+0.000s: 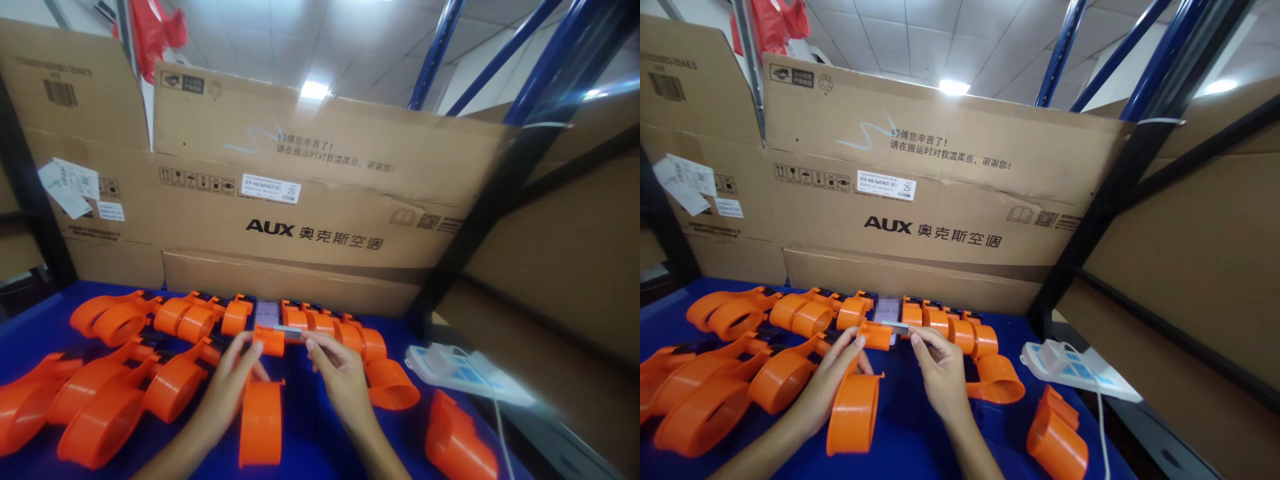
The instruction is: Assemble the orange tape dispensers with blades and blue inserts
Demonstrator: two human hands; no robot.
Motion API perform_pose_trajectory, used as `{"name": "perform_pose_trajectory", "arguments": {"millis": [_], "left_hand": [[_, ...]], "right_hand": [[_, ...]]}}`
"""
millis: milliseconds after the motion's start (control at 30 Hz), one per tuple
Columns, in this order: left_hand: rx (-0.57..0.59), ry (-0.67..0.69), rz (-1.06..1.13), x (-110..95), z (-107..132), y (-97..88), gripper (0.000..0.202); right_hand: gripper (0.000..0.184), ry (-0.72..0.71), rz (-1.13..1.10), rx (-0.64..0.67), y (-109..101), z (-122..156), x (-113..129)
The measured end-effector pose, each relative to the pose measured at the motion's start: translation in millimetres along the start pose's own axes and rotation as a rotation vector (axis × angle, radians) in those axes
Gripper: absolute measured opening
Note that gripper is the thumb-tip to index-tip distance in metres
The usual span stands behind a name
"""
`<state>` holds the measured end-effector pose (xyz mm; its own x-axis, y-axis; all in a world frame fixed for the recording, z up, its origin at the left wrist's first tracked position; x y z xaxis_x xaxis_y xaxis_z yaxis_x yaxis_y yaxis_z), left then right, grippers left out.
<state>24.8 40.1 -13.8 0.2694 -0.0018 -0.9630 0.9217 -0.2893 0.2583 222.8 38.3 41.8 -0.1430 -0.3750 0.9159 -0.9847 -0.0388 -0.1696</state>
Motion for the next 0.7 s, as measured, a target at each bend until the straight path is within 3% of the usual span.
{"name": "perform_pose_trajectory", "arguments": {"millis": [533, 700], "left_hand": [[0.053, 0.016, -0.132, -4.9, 2.5, 8.7, 0.051], [-0.060, 0.032, 0.017, -10.5, -1.2, -7.9, 0.041]], "right_hand": [[0.022, -0.079, 0.104, 0.193, 23.7, 2.7, 12.7], [0.027, -0.103, 0.217, 0.179, 29.9, 5.6, 15.3]]}}
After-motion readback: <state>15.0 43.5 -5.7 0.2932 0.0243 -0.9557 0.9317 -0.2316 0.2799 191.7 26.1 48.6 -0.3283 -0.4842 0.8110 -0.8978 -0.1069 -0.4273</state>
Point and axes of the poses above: each hand's wrist, its own z-axis away from the middle knuckle, its own y-axis out of the palm, x = y × z, the point moved 8 cm from there along -z, towards the middle knuckle, and after that the axes turned 12 degrees about x, right-handed, at the moved point
